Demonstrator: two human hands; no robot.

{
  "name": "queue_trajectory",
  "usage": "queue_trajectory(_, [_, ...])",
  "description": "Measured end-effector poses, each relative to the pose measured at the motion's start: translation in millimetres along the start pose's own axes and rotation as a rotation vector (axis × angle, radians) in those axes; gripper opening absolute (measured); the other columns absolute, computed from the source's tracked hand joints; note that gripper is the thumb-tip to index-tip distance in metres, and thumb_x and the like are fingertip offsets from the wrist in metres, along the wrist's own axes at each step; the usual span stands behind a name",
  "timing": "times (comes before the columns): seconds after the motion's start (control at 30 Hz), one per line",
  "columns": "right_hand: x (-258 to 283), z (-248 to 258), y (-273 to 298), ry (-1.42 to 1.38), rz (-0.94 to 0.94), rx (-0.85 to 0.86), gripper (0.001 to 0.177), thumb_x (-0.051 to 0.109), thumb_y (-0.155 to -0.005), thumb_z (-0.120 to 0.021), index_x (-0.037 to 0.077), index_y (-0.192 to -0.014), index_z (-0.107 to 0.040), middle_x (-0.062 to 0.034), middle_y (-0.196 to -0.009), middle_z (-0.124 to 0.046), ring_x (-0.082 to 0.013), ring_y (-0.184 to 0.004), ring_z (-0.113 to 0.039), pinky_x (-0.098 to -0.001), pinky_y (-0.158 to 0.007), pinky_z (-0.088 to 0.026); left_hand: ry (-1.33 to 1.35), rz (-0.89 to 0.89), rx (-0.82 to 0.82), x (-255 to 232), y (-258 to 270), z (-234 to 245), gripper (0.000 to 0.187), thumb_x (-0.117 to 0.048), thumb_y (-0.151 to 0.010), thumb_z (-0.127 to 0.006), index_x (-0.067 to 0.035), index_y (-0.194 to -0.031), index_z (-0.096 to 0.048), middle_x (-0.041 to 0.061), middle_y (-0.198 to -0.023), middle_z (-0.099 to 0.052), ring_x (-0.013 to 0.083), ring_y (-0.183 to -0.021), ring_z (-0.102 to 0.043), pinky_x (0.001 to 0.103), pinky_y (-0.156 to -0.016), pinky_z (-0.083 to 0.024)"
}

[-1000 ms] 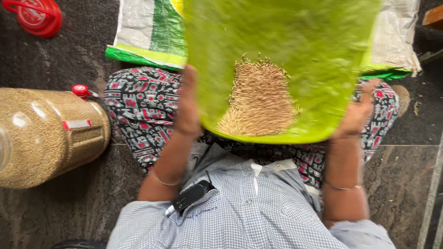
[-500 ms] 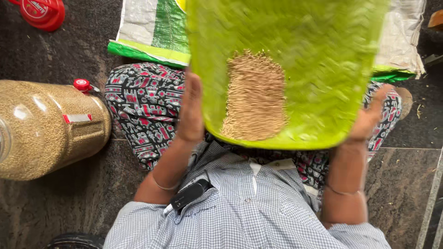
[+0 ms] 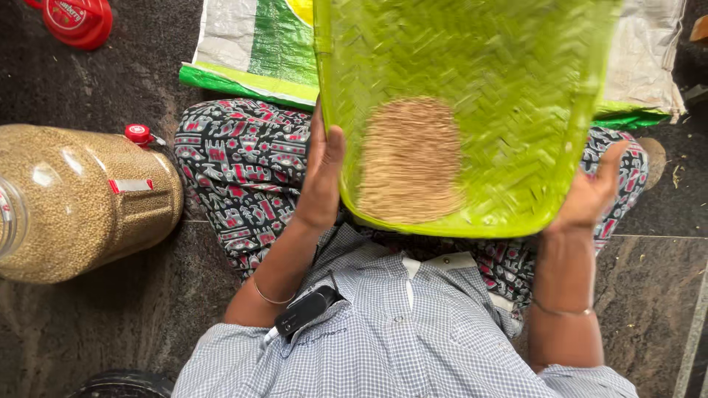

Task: The person sits on the floor and manually winnows grains spread on a large sack using a stone. They then transfer the grains into a green woven tray and toss them to separate chaff from the seeds.

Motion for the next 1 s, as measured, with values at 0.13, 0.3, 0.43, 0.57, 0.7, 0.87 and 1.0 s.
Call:
queue_trajectory(0.13, [-28,-31,2,-0.046,-0.031,0.038,0.1,0.077,-0.096,-0.046,0.001,-0.161,-0.043,-0.012,-0.158,-0.051,-0.0297,-0.145,-0.047,-0.0459,-0.128,-0.034,0.408,0.115,0.09,-32,-23,31,0.078,-0.061,-0.108,-0.038,-0.005,-0.162,-0.032,0.017,-0.162,-0.039,0.0291,-0.148,-0.041,0.045,-0.124,-0.035])
queue_trajectory(0.3, [-34,-73,34,-0.101,-0.106,0.141,0.106,0.081,-0.083,-0.046,0.007,-0.159,-0.041,-0.009,-0.16,-0.05,-0.0288,-0.147,-0.047,-0.0466,-0.125,-0.035,0.561,0.132,0.178,-56,-43,77,0.081,-0.064,-0.106,-0.035,-0.002,-0.158,-0.043,0.015,-0.154,-0.055,0.0284,-0.14,-0.055,0.045,-0.121,-0.047])
queue_trajectory(0.43, [7,-22,16,0.008,-0.001,0.068,0.107,0.082,-0.091,-0.048,0.002,-0.163,-0.042,-0.0108,-0.163,-0.05,-0.0283,-0.148,-0.048,-0.0456,-0.129,-0.036,0.192,0.087,-0.001,-11,-17,20,0.08,-0.06,-0.109,-0.033,-0.001,-0.163,-0.023,0.017,-0.167,-0.032,0.0309,-0.154,-0.031,0.044,-0.129,-0.024])
queue_trajectory(0.57, [-3,-7,-9,-0.083,-0.034,0.06,0.104,0.079,-0.092,-0.048,0.006,-0.165,-0.041,-0.0092,-0.165,-0.049,-0.0265,-0.149,-0.049,-0.0434,-0.131,-0.038,-0.33,-0.101,-0.022,-20,-1,-6,0.082,-0.055,-0.11,-0.029,0.001,-0.167,-0.009,0.018,-0.175,-0.007,0.0303,-0.163,-0.002,0.043,-0.131,-0.001])
queue_trajectory(0.7, [-32,-52,6,0.146,0.022,0.071,0.113,0.088,-0.089,-0.047,0.004,-0.162,-0.034,-0.0074,-0.151,-0.046,-0.0223,-0.133,-0.042,-0.0409,-0.117,-0.034,0.53,0.025,0.146,-58,-40,55,0.078,-0.058,-0.111,-0.038,-0.001,-0.164,-0.031,0.018,-0.161,-0.044,0.0323,-0.148,-0.046,0.051,-0.128,-0.04])
queue_trajectory(0.87, [-13,-66,27,0.043,-0.051,0.312,0.114,0.088,-0.083,-0.043,0.007,-0.163,-0.032,-0.0142,-0.157,-0.049,-0.0316,-0.14,-0.049,-0.0504,-0.113,-0.041,0.612,0.034,0.218,-53,-38,78,0.075,-0.057,-0.109,-0.041,-0.003,-0.161,-0.037,0.014,-0.155,-0.055,0.0276,-0.143,-0.055,0.044,-0.125,-0.046])
queue_trajectory(1.0, [9,-23,8,-0.048,-0.016,0.092,0.117,0.084,-0.089,-0.041,-0.006,-0.164,-0.036,-0.0179,-0.164,-0.046,-0.0317,-0.149,-0.046,-0.0465,-0.129,-0.035,-0.099,-0.117,0.053,3,0,12,0.067,-0.039,-0.117,-0.037,-0.002,-0.165,-0.009,0.011,-0.174,-0.01,0.0227,-0.16,-0.011,0.038,-0.132,-0.015])
Point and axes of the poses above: each hand's wrist, its own y-axis away from the middle knuckle, its own z-axis out of the back of the hand, x = y × z, the point moved 4 cm from there along -y, towards the middle knuckle
